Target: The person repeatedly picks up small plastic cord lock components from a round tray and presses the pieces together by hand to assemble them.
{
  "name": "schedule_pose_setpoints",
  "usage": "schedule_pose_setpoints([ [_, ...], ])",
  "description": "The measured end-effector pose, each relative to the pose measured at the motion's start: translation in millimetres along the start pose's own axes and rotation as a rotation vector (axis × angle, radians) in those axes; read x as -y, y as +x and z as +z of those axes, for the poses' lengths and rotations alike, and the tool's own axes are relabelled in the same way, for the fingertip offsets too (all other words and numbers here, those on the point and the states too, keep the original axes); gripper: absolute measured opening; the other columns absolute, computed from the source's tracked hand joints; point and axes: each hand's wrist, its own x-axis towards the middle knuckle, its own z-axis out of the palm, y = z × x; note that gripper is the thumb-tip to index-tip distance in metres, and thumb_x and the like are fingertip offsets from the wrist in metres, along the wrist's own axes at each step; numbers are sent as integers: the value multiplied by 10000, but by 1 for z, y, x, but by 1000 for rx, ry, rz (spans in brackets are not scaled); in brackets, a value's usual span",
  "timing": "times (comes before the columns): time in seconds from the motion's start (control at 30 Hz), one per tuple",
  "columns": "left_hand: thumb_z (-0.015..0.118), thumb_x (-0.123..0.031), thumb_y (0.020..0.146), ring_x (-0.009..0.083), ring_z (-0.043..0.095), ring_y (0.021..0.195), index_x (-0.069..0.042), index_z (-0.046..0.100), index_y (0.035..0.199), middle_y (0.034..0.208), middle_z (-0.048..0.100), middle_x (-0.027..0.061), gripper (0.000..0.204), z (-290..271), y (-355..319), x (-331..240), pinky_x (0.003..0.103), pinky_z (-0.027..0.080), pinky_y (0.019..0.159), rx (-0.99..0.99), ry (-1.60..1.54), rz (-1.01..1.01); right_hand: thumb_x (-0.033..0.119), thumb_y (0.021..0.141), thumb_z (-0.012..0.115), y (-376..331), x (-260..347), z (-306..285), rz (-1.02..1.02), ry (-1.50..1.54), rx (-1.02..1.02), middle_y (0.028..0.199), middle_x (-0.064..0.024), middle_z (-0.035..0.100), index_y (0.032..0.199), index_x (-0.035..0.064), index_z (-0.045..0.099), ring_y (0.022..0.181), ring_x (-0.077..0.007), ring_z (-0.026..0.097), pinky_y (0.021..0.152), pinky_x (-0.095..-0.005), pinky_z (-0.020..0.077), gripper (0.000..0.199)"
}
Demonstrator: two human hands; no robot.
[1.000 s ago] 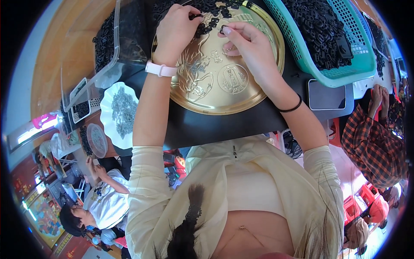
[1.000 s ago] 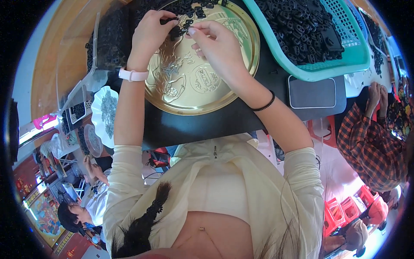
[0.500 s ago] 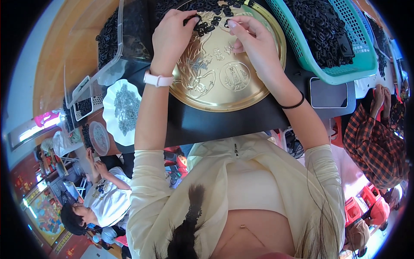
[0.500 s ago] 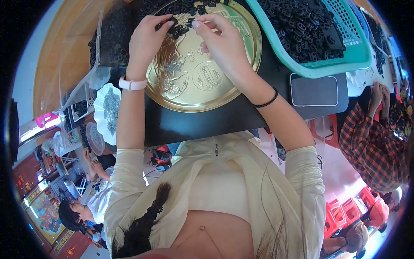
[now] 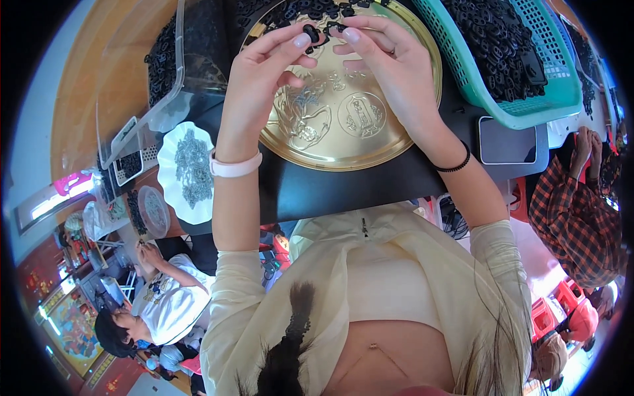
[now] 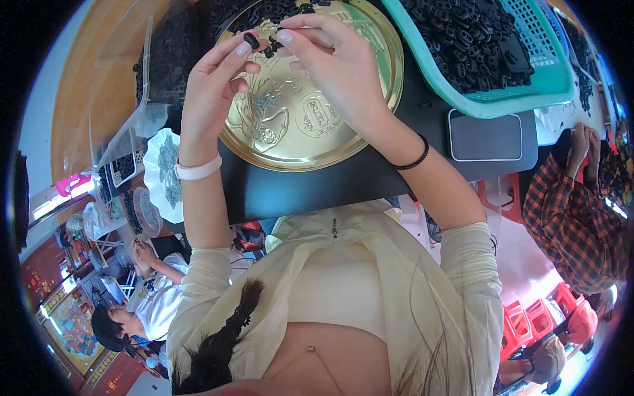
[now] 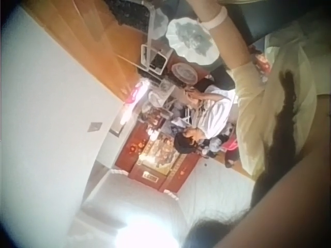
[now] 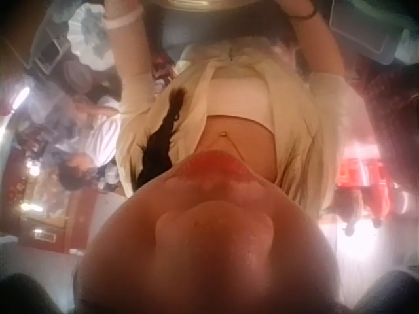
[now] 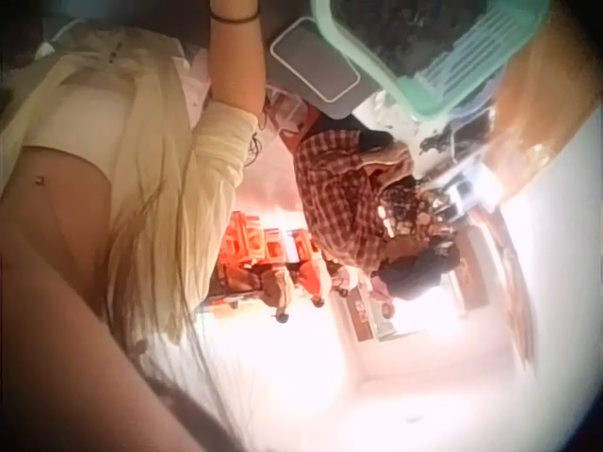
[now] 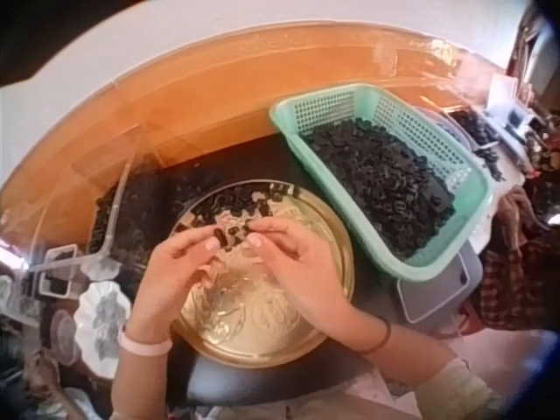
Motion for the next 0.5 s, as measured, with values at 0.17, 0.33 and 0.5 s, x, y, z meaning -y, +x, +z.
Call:
schedule_pose_setpoints([
  [0.17, 621, -159, 868, 106, 637, 743, -30, 576, 1121, 913, 679, 72, 287, -8, -7, 4, 182, 478, 555, 37, 7, 68, 125, 870, 613, -1, -2, 1, -26, -10, 22, 978, -82, 657, 1106, 6, 582, 850, -132, 645, 711, -231, 516, 267],
  [0.33, 601, -156, 880, 122, 651, 782, -35, 557, 1133, 941, 678, 83, 283, 2, -11, 4, 188, 497, 553, 29, -61, 135, 117, 863, 618, -1, -1, 1, -23, -54, 51, 961, -70, 661, 1118, 22, 605, 842, -120, 641, 721, -232, 509, 272],
  [0.5, 598, -125, 881, 142, 658, 814, -27, 559, 1121, 1029, 663, 104, 263, 1, -12, 8, 199, 514, 556, 4, 14, 199, 131, 867, 616, -1, -3, 0, -21, -33, 50, 951, -63, 664, 1101, 24, 617, 840, -110, 638, 714, -226, 508, 257],
])
